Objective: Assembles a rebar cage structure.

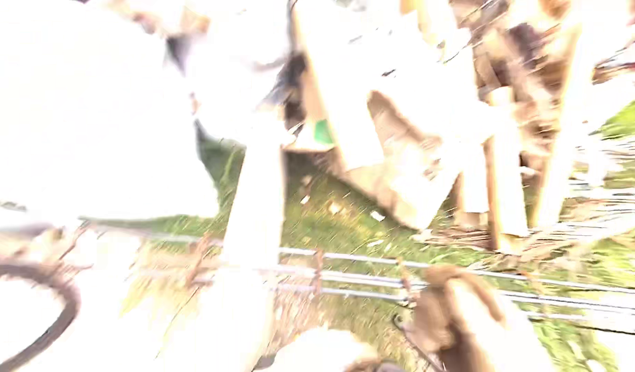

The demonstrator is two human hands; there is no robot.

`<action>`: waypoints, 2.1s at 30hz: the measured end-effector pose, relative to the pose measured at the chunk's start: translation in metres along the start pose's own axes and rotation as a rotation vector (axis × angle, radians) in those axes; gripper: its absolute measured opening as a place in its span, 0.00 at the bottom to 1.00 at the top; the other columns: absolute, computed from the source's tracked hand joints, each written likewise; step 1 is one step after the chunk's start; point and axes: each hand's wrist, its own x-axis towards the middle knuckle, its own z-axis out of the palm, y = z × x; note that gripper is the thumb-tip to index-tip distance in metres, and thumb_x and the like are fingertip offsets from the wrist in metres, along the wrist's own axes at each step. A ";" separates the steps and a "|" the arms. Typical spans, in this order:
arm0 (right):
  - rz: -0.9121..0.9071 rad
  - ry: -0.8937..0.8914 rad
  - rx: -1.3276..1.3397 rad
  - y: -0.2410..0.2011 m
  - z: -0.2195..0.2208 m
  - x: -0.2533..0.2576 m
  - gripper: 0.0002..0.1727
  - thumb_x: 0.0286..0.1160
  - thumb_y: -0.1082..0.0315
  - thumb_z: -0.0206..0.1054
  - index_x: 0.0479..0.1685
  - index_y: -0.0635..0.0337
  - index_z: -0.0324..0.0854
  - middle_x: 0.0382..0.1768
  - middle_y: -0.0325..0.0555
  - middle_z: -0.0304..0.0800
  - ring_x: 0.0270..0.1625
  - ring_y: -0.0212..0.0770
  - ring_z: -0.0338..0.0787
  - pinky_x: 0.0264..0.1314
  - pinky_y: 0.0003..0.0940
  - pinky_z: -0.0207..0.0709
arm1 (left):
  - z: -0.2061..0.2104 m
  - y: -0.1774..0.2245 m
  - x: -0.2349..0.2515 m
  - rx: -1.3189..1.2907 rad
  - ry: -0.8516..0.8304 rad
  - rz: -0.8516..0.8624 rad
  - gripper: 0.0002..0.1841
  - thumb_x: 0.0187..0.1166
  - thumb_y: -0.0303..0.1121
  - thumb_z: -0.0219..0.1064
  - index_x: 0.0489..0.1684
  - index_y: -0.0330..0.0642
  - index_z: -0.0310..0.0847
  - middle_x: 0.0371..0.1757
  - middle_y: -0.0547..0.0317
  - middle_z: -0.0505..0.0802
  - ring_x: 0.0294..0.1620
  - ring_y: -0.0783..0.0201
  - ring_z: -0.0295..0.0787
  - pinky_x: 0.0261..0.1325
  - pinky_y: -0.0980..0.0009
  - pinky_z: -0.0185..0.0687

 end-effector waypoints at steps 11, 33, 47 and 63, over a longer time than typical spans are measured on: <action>-0.456 -0.296 -1.460 0.037 0.012 0.035 0.11 0.80 0.53 0.63 0.44 0.41 0.91 0.40 0.36 0.93 0.38 0.38 0.94 0.31 0.41 0.87 | -0.030 -0.026 -0.006 1.033 0.588 -0.169 0.15 0.78 0.45 0.64 0.57 0.55 0.88 0.54 0.59 0.93 0.55 0.55 0.90 0.59 0.48 0.83; -0.575 -0.364 -1.640 0.084 0.014 0.087 0.18 0.81 0.45 0.57 0.38 0.40 0.90 0.28 0.36 0.89 0.29 0.43 0.91 0.23 0.47 0.81 | -0.031 -0.014 0.014 0.972 0.430 -0.303 0.14 0.78 0.44 0.66 0.43 0.45 0.91 0.43 0.51 0.93 0.50 0.47 0.92 0.53 0.47 0.86; -0.383 -0.495 -1.619 0.072 0.017 0.083 0.15 0.81 0.46 0.59 0.45 0.39 0.90 0.36 0.35 0.88 0.35 0.40 0.91 0.31 0.44 0.84 | -0.030 -0.028 0.002 0.959 0.451 -0.179 0.17 0.80 0.51 0.65 0.50 0.49 0.90 0.51 0.57 0.95 0.58 0.51 0.91 0.61 0.50 0.86; -0.142 -0.503 -1.499 0.051 0.040 0.007 0.19 0.88 0.61 0.52 0.68 0.41 0.85 0.58 0.48 0.91 0.43 0.52 0.95 0.34 0.50 0.87 | -0.031 -0.027 0.006 0.925 0.429 -0.209 0.11 0.73 0.38 0.70 0.48 0.46 0.91 0.46 0.55 0.94 0.52 0.49 0.91 0.55 0.49 0.86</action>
